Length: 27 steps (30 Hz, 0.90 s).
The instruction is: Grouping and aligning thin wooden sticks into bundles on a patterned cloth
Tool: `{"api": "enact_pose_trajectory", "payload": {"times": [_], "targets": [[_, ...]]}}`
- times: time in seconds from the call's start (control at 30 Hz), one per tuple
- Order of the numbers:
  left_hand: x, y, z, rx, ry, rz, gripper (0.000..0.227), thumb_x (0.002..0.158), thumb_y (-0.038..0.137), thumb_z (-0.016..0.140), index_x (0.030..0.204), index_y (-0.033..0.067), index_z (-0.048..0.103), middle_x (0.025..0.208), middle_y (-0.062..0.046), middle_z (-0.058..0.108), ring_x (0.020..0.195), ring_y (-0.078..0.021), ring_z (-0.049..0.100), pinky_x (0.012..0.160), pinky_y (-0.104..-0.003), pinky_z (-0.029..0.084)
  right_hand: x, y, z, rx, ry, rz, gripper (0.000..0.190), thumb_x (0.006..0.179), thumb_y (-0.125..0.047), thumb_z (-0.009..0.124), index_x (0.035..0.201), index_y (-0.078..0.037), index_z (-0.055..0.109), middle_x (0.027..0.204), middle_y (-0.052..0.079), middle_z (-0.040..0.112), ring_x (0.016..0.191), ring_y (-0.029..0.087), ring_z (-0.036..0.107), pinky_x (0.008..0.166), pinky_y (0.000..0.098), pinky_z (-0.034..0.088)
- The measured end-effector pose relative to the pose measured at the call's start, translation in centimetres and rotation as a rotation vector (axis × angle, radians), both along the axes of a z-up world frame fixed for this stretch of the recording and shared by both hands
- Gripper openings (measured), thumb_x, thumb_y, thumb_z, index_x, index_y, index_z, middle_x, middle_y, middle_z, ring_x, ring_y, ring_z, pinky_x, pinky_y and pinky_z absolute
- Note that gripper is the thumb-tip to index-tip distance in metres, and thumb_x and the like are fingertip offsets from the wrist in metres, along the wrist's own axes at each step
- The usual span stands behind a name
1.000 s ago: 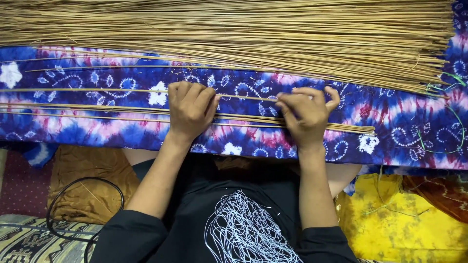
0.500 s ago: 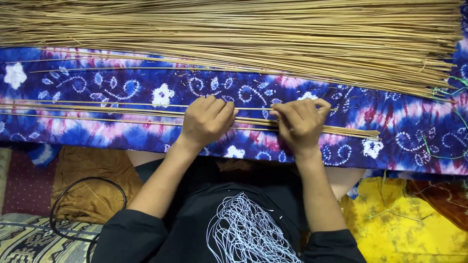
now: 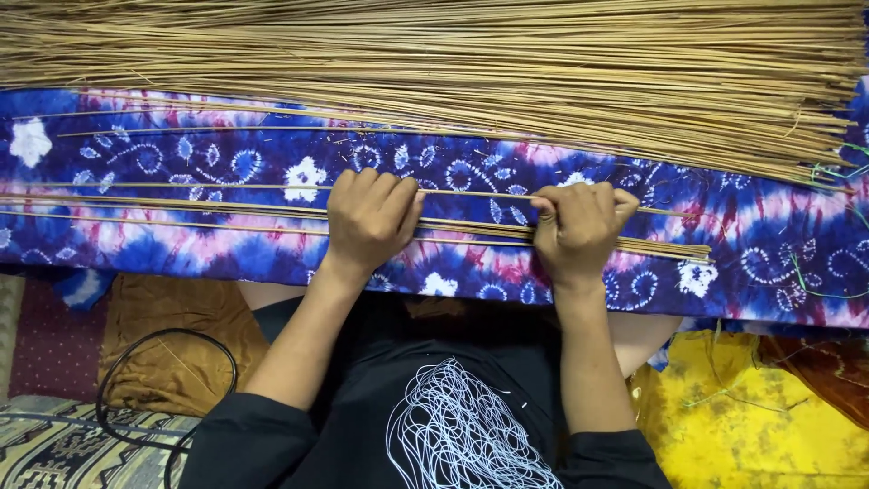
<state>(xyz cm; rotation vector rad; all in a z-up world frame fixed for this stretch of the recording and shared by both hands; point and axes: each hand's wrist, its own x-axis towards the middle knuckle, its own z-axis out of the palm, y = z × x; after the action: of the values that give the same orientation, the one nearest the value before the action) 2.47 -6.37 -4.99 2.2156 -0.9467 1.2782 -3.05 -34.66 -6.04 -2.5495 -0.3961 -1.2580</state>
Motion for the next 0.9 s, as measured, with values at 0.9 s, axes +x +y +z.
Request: {"api": "enact_pose_trajectory", "payload": {"times": [0.9], "targets": [[-0.2,0.1,1.0,-0.084,0.080,-0.063,0.010,0.098,0.016,0.070,0.090,0.0092,0.071,0.079,-0.004,0.061,0.070,-0.0239,0.058,0.072,-0.037,0.044,0.0,0.7,1.3,0.114,0.095,0.140,0.023,0.106,-0.033,0.078,0.095,-0.016,0.068,0.082,-0.005,0.069,0.073,0.022,0.057,0.088,0.0389,0.037]]}}
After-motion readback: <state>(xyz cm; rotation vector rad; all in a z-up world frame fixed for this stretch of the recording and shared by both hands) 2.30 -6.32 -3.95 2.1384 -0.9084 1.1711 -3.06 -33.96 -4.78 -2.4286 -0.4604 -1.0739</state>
